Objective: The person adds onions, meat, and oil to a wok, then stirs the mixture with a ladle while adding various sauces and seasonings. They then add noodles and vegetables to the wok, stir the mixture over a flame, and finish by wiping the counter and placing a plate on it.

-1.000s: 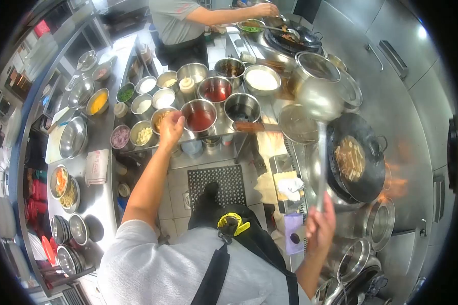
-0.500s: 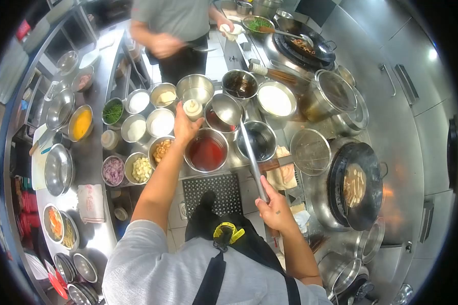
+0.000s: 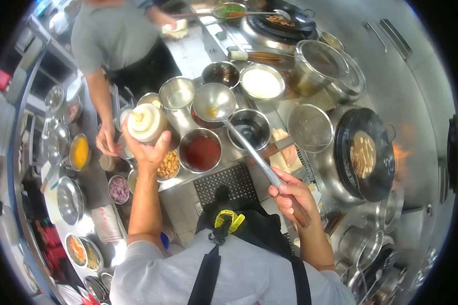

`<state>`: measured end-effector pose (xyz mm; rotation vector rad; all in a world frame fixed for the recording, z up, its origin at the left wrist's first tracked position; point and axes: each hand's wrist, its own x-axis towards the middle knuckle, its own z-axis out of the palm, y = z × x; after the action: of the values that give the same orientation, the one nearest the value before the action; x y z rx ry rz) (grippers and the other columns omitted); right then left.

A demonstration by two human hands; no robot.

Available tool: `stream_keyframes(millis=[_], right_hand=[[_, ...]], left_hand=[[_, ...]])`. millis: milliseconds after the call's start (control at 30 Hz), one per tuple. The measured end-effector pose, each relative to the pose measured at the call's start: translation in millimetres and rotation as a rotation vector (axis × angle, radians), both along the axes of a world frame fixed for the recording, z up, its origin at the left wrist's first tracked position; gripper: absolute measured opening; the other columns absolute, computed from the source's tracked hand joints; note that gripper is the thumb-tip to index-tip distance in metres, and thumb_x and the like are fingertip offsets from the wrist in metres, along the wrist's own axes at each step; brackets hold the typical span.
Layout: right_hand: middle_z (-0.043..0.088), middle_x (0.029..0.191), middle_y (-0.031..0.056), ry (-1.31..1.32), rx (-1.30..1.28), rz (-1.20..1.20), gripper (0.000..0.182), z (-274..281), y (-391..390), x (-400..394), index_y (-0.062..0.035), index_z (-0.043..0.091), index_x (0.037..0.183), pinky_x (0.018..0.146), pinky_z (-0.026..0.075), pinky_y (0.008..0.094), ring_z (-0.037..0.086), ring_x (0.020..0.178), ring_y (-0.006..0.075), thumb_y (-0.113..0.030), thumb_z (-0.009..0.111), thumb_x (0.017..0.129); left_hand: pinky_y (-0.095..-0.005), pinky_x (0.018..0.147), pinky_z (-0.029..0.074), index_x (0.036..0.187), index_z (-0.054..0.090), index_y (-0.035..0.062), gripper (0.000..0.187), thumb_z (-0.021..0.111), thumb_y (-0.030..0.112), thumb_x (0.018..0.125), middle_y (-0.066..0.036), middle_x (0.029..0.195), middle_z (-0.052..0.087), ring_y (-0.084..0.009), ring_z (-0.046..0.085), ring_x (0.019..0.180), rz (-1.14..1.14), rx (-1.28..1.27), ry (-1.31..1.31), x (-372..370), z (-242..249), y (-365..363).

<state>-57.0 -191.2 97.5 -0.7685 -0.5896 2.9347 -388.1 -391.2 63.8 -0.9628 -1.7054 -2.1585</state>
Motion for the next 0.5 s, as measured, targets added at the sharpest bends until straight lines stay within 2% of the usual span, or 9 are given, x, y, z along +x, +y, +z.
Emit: stream_keyframes(millis=[133, 200, 267, 333, 400, 467, 500], right_hand=[[0.057, 0.095, 0.0171, 0.117, -0.026, -0.069, 0.066, 7, 4, 45, -0.0013, 0.026, 0.151, 0.041, 0.047, 0.022, 0.053, 0.055, 0.0109, 0.0, 0.056, 0.092], [0.057, 0.096, 0.0174, 0.181, 0.039, -0.114, 0.066, 19, 6, 81, -0.0014, 0.026, 0.151, 0.041, 0.048, 0.0225, 0.054, 0.054, 0.0112, 0.0, 0.056, 0.092], [0.059, 0.093, 0.0162, 0.123, 0.146, -0.223, 0.066, 41, 1, 120, -0.0006, 0.03, 0.15, 0.04, 0.044, 0.0231, 0.053, 0.052, 0.0115, 0.0, 0.057, 0.09], [0.062, 0.091, 0.0136, 0.054, 0.27, -0.325, 0.067, 57, -5, 159, 0.0009, 0.031, 0.15, 0.042, 0.041, 0.0228, 0.052, 0.051, 0.0121, 0.001, 0.057, 0.089], [0.062, 0.091, 0.011, 0.008, 0.39, -0.408, 0.069, 54, -10, 197, -0.0015, 0.029, 0.152, 0.042, 0.042, 0.023, 0.054, 0.053, 0.0111, 0.0, 0.058, 0.089], [0.061, 0.09, 0.0096, -0.08, 0.499, -0.496, 0.069, 58, -14, 225, -0.0028, 0.029, 0.152, 0.042, 0.042, 0.023, 0.053, 0.053, 0.0104, -0.001, 0.06, 0.09], [0.061, 0.09, 0.0074, -0.113, 0.53, -0.536, 0.07, 60, -16, 237, -0.0043, 0.029, 0.153, 0.042, 0.043, 0.0236, 0.054, 0.053, 0.0094, -0.002, 0.061, 0.09]], left_hand=[[-0.0356, 0.097, 0.046, 0.134, 0.04, -0.0019, 0.081, 0.086, 0.024, 0.072, -0.015, 0.12, 0.058, -0.0229, 0.059, 0.11, 0.004, -0.271, -0.034, 23, 11, 14], [-0.0366, 0.095, 0.047, 0.133, 0.042, -0.0022, 0.081, 0.086, 0.028, 0.072, -0.015, 0.116, 0.061, -0.0226, 0.06, 0.106, -0.18, -0.322, -0.034, 47, 19, 43], [-0.0376, 0.094, 0.049, 0.132, 0.044, -0.0028, 0.083, 0.087, 0.032, 0.07, -0.016, 0.116, 0.062, -0.0245, 0.063, 0.105, -0.242, -0.533, 0.008, 73, 23, 80], [-0.0383, 0.093, 0.049, 0.129, 0.046, -0.0033, 0.083, 0.088, 0.033, 0.068, -0.019, 0.115, 0.064, -0.0272, 0.065, 0.104, -0.332, -0.765, 0.145, 101, 37, 130], [-0.041, 0.093, 0.05, 0.129, 0.046, -0.0051, 0.089, 0.087, 0.043, 0.066, -0.025, 0.114, 0.065, -0.034, 0.065, 0.108, -0.413, -0.976, 0.235, 139, 62, 184], [-0.0433, 0.094, 0.05, 0.131, 0.043, -0.0056, 0.096, 0.085, 0.05, 0.065, -0.029, 0.114, 0.065, -0.04, 0.064, 0.109, -0.464, -1.212, 0.453, 166, 64, 248], [-0.0441, 0.093, 0.049, 0.132, 0.043, -0.0043, 0.098, 0.086, 0.05, 0.062, -0.029, 0.112, 0.065, -0.0425, 0.063, 0.108, -0.498, -1.24, 0.548, 185, 66, 276]])
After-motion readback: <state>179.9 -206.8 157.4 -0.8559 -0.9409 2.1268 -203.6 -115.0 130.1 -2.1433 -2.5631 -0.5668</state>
